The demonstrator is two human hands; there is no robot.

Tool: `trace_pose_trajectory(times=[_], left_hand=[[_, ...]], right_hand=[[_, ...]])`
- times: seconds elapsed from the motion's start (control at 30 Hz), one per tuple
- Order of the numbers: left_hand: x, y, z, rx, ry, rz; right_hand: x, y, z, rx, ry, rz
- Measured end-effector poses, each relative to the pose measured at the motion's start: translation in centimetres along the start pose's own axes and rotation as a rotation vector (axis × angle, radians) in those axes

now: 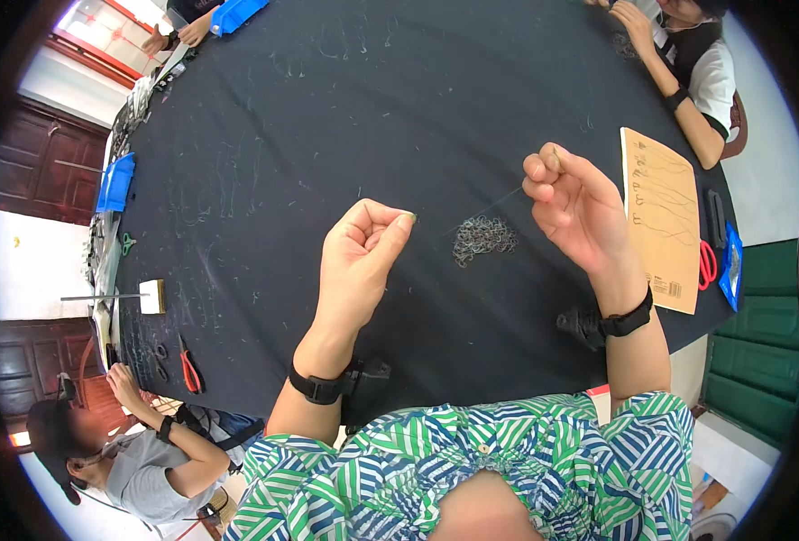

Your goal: The person threads a clear line through several small green plastic beads and metal crimps by hand, occasionally using pliers to secure components or trim the line. They manipulate the small components one by one, adding them to the assembly at the table.

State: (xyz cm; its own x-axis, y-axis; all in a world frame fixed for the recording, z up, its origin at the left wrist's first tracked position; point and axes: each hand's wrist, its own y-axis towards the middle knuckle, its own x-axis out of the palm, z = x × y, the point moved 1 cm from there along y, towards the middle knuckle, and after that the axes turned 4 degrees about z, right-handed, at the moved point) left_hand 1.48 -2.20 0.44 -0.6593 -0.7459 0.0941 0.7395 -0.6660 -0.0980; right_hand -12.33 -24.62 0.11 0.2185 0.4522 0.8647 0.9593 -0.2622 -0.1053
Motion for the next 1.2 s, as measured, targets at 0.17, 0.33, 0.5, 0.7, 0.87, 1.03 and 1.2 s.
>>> trace_pose_trajectory(times=[0.17,0.33,0.5,0.7,0.87,1.03,1.2], left_hand=[[0.0,-0.1,-0.1,-0.018,-0.023,0.013],[-0.2,-0.1,-0.4,-0.003,-0.049,0.002],[0.5,-0.3,-0.1,0.123,-0.007,0.077],[0.8,-0.2,-0.7,0.174,0.036,0.045],[1.0,-0.4,-0.8,0.097,0.074,-0.045],[1.0,-0.4,-1.1,0.067,0.09,-0.091],[1.6,-0.6,-0.9,0.059,0.057,-0.097]], right_hand=[[-0.5,0.1,0.0,-0.135,-0.163,0.089],[0.9,-0.1,-0.1,-0.207,-0.569,0.223],[2.2,-0.4,0.3,-0.191,-0.752,0.194],[2.0,-0.2,1.2,-0.166,-0.911,0.144],[1.8,-0.3,1.9,-0.191,-0.956,0.131],[1.8,-0.3,2.3,-0.196,-1.109,0.091],[2.3,-0.6,2.7,-0.193,-1.172,0.07]])
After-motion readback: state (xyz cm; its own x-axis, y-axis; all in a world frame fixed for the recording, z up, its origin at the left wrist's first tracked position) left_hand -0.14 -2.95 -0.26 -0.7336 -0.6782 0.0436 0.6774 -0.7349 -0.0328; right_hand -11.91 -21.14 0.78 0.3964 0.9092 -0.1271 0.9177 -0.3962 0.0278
